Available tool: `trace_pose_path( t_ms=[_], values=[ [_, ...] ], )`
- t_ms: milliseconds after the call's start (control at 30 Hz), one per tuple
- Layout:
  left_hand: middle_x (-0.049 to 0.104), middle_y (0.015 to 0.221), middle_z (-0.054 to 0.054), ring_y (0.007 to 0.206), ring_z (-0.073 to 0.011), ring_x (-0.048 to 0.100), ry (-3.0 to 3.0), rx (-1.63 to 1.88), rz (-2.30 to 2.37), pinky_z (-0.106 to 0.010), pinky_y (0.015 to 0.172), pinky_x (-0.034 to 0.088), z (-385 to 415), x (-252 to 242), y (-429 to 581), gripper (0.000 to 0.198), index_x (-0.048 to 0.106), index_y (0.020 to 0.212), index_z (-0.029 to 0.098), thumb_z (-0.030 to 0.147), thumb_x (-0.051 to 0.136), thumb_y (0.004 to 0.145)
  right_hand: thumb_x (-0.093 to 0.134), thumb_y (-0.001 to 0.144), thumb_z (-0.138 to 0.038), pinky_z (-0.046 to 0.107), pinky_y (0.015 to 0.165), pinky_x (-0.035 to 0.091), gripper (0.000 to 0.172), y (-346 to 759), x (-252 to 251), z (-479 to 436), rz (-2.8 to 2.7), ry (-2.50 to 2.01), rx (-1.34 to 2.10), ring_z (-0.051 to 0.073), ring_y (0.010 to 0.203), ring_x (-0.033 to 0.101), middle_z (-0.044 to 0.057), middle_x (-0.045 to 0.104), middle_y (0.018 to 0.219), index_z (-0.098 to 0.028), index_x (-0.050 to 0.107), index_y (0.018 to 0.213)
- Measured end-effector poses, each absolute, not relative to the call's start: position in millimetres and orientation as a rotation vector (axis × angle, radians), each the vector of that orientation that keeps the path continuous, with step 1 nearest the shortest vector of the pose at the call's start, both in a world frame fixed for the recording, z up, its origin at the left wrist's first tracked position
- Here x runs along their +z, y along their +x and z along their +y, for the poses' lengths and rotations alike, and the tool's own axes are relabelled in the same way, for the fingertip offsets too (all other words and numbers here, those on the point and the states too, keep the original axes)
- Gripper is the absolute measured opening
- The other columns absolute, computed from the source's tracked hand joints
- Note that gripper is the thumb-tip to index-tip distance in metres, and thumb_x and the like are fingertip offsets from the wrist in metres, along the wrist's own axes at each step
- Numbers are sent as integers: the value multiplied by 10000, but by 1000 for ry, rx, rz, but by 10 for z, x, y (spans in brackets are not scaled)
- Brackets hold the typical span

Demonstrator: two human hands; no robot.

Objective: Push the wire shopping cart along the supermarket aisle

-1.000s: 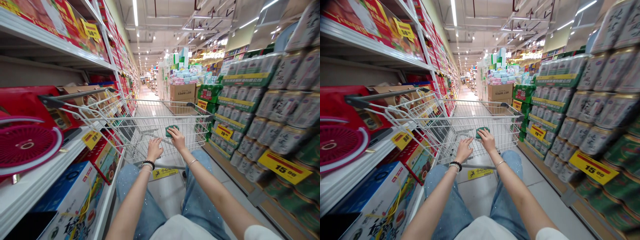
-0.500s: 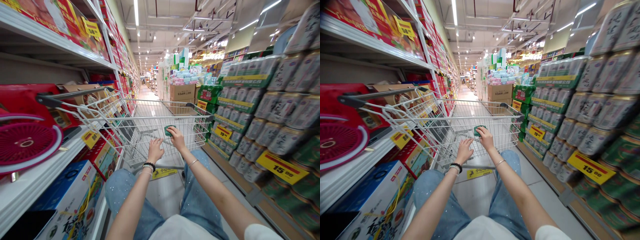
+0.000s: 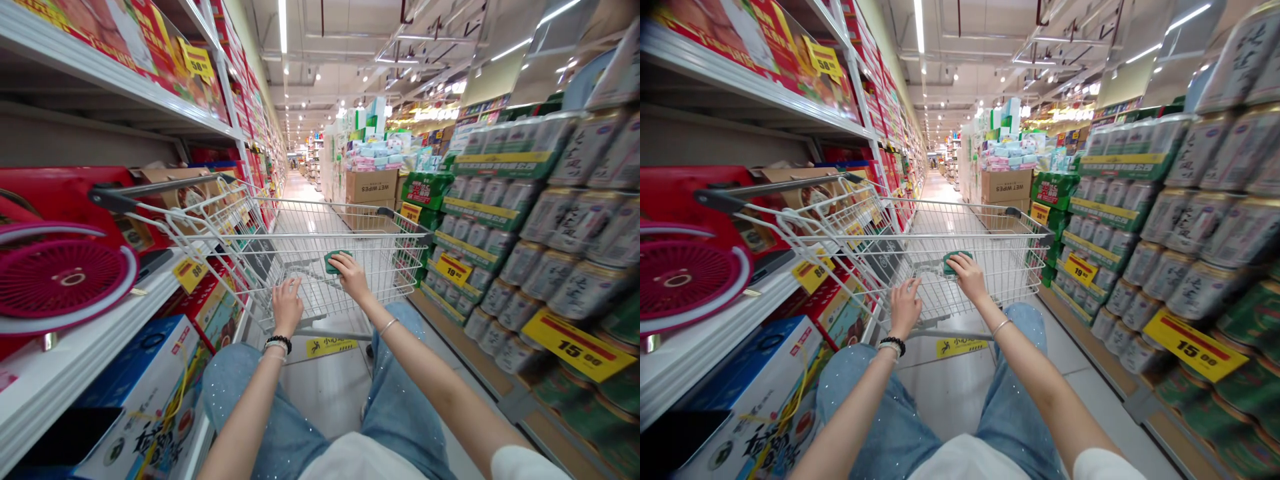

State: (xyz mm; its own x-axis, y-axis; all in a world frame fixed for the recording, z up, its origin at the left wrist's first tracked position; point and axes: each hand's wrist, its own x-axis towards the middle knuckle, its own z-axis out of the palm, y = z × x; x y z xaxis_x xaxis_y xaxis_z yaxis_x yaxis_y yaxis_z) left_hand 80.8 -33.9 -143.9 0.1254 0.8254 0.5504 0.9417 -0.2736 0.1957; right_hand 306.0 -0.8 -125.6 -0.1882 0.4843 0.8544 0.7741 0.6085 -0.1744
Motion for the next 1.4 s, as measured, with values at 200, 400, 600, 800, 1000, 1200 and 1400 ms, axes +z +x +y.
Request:
trace_pose_path(
  t_ms=[200,400,600,800,1000,1200,1400],
  values=[
    [624,1307,-100,1280,-264,508,-2355,-788,-1740,-490,1203,247,-244,-1387,774,579,596,1300,202,78,475,748,460,699,63,421,1074,478,588,3019,-1650,-69,-1857,-1091,-321,225,1271,552,56,682,1230,-223,693,1157],
    [637,1285,-80,1251,-267,526,-2354,-828,-1754,-493,1208,231,-202,-1376,841,585,614,1278,218,91,515,715,442,739,50,423,1122,434,626,3006,-1408,-63,-1826,-1035,-330,210,1322,510,34,655,1289,-250,653,1246],
    [633,1284,-76,1258,-263,514,-2365,-845,-1780,-484,1221,205,-239,-1361,866,590,610,1287,227,109,523,715,469,741,53,445,1162,384,597,2897,-1325,52,-1852,-1030,-384,224,1326,511,31,657,1296,-244,677,1215],
    [612,1307,-98,1274,-282,498,-2391,-830,-1770,-510,1222,196,-252,-1365,898,635,592,1315,198,106,532,689,473,689,76,415,1050,503,594,2968,-1655,-82,-1888,-1106,-331,231,1233,592,40,706,1208,-217,707,1151],
    [621,1289,-87,1263,-281,503,-2385,-861,-1734,-532,1219,186,-260,-1421,935,631,595,1305,207,96,531,687,444,720,62,414,1126,425,631,2801,-1270,32,-1810,-1031,-378,218,1310,517,27,659,1289,-244,672,1222],
    [604,1313,-95,1286,-272,484,-2418,-854,-1756,-505,1231,163,-271,-1396,956,632,578,1327,180,110,524,701,467,688,60,405,1055,488,609,2827,-1495,3,-1822,-1102,-342,229,1247,559,37,689,1234,-232,698,1171],
    [602,1320,-98,1281,-275,493,-2420,-858,-1750,-521,1226,178,-238,-1402,990,639,583,1318,187,105,548,685,436,656,64,381,1014,514,629,2891,-1552,-76,-1795,-1094,-283,209,1176,602,30,712,1165,-239,708,1136]
  ],
)
